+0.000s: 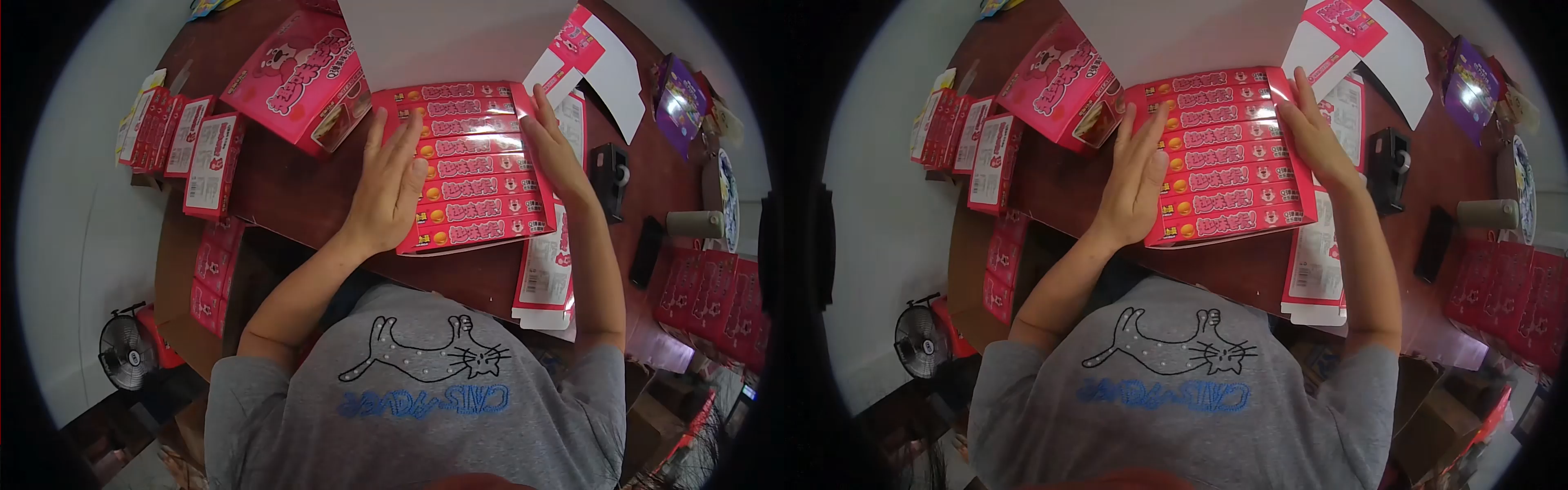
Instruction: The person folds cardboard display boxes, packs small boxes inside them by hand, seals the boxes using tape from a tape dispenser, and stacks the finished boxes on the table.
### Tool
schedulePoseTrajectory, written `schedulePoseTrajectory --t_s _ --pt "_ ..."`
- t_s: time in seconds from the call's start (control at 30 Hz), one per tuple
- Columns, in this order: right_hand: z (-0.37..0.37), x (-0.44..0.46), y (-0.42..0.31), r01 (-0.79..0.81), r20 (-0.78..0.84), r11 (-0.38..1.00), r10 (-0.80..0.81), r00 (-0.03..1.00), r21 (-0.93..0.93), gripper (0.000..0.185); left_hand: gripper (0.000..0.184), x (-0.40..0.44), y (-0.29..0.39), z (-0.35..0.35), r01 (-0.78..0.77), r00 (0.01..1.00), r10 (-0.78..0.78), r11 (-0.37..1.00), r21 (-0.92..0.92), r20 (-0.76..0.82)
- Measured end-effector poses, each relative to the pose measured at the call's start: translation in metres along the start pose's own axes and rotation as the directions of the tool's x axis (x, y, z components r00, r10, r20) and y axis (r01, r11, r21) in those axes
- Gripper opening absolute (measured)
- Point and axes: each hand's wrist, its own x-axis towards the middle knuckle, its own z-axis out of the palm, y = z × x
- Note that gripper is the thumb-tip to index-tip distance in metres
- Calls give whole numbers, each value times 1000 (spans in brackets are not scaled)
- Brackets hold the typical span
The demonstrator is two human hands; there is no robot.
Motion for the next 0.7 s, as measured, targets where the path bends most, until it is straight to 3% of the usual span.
schedulePoseTrajectory --t_s 0.03,0.07,0.13,0.17,0.23,0.27,0.3,0.33,0.37,0.4,0.43,0.47,0.5,0.57,0.6,0.63,0.67,0.7 --pt "-2 12 -4 -10 8 988 9 1000 156 78 70 1 -5 4 -19 999 14 994 -105 -49" --pt "-8 27 1 -2 3 987 2 1000 159 78 70 3 -9 7 -27 999 22 995 -100 -50" --pt "-23 52 14 63 273 922 -179 945 383 73 84 5 -15 16 -110 968 -14 872 -478 -250" --pt "-26 55 20 100 270 873 -254 929 478 55 94 3 -19 20 -168 941 -69 755 -634 -332" --pt "-47 63 9 302 486 926 -377 788 228 39 101 -1 -30 11 -99 961 7 942 -320 -276" --pt "-54 66 10 452 522 890 -417 744 68 36 89 3 -25 15 -161 913 -114 780 -604 -391" --pt "-58 63 5 447 523 892 -415 745 71 36 89 5 -30 6 -155 914 -118 781 -605 -387" --pt "-63 59 -3 535 544 825 -368 754 -182 40 75 5 -41 -8 -157 963 73 934 -320 -259" --pt "-68 54 -11 585 551 695 -317 772 -419 45 65 3 -49 -19 -213 975 212 977 -7 -63" --pt "-73 50 -16 589 574 660 -282 769 -465 45 42 3 -44 -27 -145 989 145 989 -37 7" --pt "-75 33 -23 576 577 669 -260 774 -471 45 42 4 -38 -40 -145 989 147 988 -51 30" --pt "-77 14 -31 561 581 675 -234 779 -479 45 41 7 -31 -54 -172 979 165 984 47 123" --pt "-81 1 -34 558 643 730 -215 735 -394 64 41 10 -25 -63 -208 962 176 968 142 208" --pt "-58 -56 -45 596 611 583 -204 765 -552 60 48 6 -7 -61 -248 945 193 949 193 265" --pt "-48 -72 -33 648 585 423 -287 759 -634 73 52 0 13 -50 -256 947 150 889 379 285" --pt "-42 -82 -22 648 585 426 -287 759 -632 73 59 -4 27 -42 -258 949 102 792 553 297" --pt "-37 -90 -11 636 537 427 -341 771 -643 78 73 -10 27 -33 -350 904 136 780 518 405" --pt "-33 -96 -4 628 489 427 -397 777 -651 82 73 -13 29 -28 -346 904 128 780 522 408"
